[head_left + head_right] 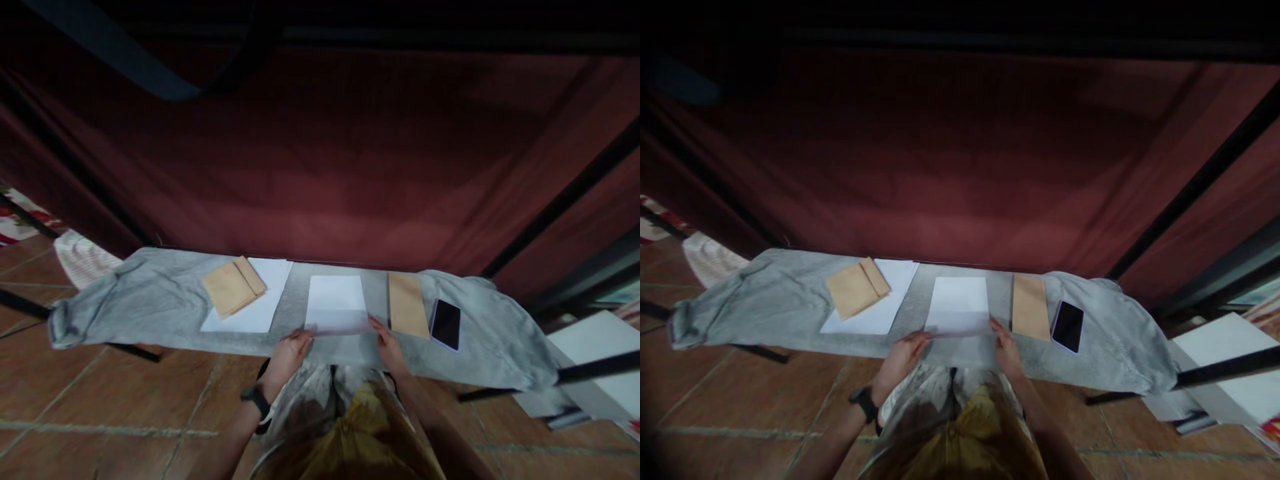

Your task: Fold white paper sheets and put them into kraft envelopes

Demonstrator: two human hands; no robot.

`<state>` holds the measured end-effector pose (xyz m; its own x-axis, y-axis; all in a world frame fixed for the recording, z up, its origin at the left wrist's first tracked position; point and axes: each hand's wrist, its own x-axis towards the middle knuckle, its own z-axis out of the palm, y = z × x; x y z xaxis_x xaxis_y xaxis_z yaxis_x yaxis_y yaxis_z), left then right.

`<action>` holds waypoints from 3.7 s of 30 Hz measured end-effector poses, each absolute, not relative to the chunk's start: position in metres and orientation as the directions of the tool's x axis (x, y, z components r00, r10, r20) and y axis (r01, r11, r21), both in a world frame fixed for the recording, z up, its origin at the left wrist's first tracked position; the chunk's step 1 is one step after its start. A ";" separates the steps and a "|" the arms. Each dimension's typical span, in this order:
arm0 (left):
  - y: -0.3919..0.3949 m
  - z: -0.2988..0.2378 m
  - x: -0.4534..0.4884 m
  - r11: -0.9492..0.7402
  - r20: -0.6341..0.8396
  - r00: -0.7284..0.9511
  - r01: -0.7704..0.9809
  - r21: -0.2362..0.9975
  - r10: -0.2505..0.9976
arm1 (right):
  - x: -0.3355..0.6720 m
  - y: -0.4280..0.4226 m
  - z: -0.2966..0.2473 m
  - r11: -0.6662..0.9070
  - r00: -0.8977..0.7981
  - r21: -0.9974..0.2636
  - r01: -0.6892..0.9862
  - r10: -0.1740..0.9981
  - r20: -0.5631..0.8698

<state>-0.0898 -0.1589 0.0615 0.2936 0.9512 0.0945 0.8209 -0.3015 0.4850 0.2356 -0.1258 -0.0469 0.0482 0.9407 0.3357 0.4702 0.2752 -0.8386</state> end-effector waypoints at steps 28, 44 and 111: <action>-0.115 0.013 -0.060 0.109 0.053 -0.230 0.636 0.764 0.972 | 0.197 -0.116 -0.012 -0.187 0.237 -0.506 0.842 0.971 0.034; -0.130 0.017 -0.039 0.005 0.210 -0.093 0.924 0.383 0.973 | 0.181 -0.120 -0.012 -0.024 0.110 -0.295 0.955 0.955 0.276; -0.075 -0.004 0.001 -0.222 0.135 0.195 0.948 0.227 0.971 | 0.186 -0.068 -0.038 0.068 -0.001 -0.232 0.970 0.960 0.279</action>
